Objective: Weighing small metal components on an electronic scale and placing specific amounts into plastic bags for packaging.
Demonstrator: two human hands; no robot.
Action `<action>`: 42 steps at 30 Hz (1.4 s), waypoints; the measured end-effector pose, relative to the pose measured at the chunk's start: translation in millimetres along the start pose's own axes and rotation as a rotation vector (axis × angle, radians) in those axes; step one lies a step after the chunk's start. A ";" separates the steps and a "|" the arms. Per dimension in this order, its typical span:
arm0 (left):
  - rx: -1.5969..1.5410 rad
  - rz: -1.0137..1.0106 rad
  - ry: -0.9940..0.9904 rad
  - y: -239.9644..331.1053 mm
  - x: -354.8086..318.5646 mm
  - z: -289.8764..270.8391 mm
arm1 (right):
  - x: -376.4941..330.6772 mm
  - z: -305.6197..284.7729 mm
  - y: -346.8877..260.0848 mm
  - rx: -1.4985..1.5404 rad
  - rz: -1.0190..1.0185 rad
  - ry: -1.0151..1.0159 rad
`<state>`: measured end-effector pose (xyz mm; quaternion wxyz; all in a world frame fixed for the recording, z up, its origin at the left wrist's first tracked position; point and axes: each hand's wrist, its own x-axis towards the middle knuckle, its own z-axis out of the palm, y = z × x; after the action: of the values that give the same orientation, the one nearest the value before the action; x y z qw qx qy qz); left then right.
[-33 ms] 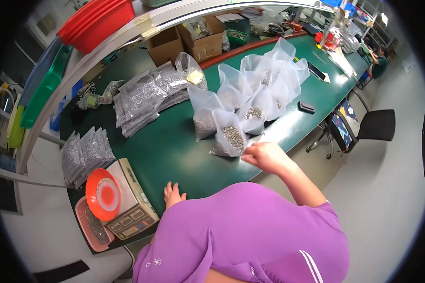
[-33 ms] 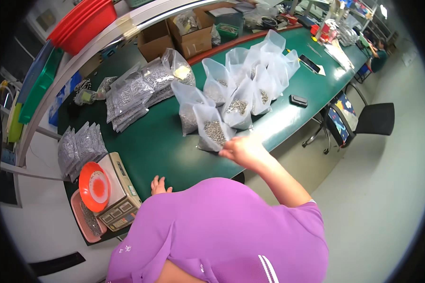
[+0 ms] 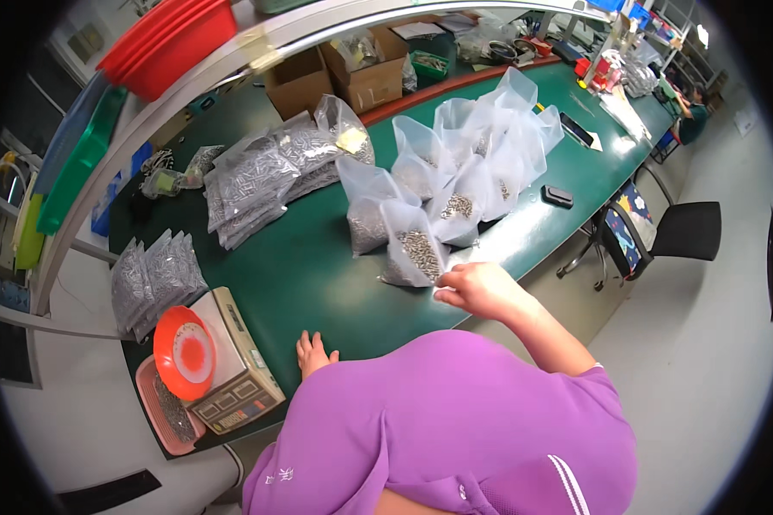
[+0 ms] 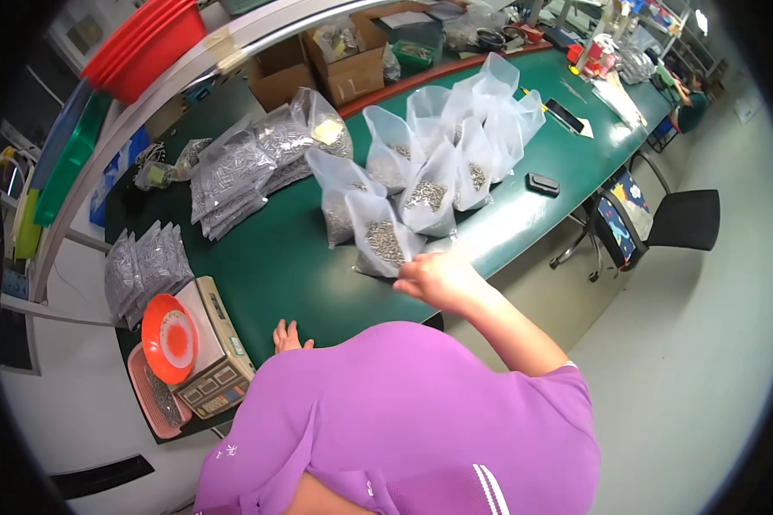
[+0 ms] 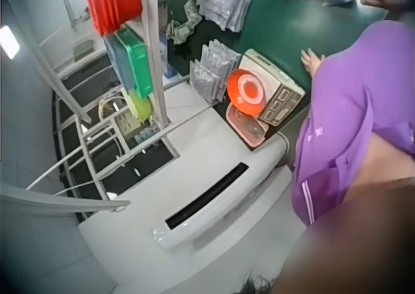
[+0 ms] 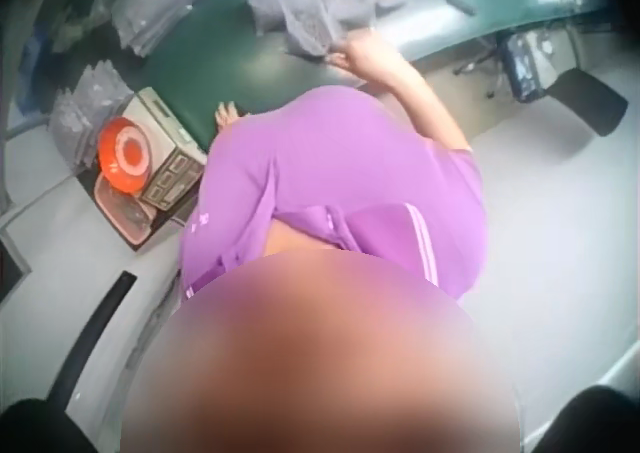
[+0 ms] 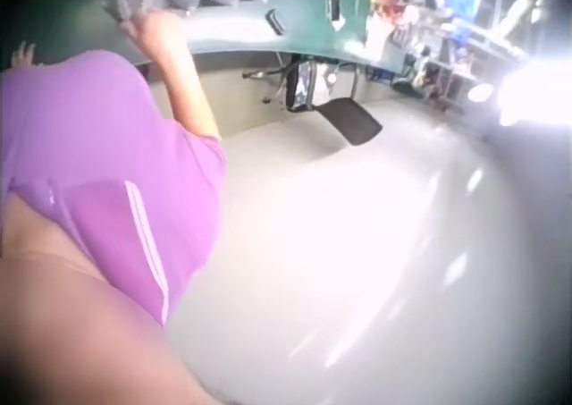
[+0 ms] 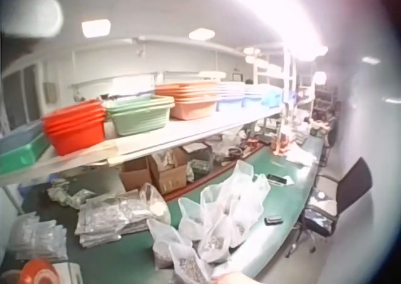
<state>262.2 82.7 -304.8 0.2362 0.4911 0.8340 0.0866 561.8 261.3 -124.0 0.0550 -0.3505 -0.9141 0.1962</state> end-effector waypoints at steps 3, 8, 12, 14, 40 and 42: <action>0.202 -0.198 0.075 33.6 -2.0 32.8 | -5.1 -10.4 29.4 0.222 -0.169 0.133; 0.209 -0.247 0.063 48.9 0.9 39.6 | 0.5 -24.4 83.4 0.085 0.150 0.262; 0.211 -0.264 0.079 48.1 2.4 41.6 | -5.3 -34.2 109.9 0.041 0.057 0.036; 0.228 -0.297 0.039 45.3 4.6 43.2 | -5.5 -39.5 120.3 0.158 0.046 0.167; 0.205 -0.442 -0.171 38.7 19.5 38.2 | 21.3 -125.7 285.7 -0.050 0.663 0.500; 0.203 -0.451 -0.178 41.6 19.2 35.7 | 30.4 -125.3 303.9 -0.167 0.734 0.486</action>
<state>303.9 117.0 -326.3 0.2713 0.3199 0.9027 -0.0959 757.0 527.4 -131.0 0.1664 -0.6909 -0.7024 0.0404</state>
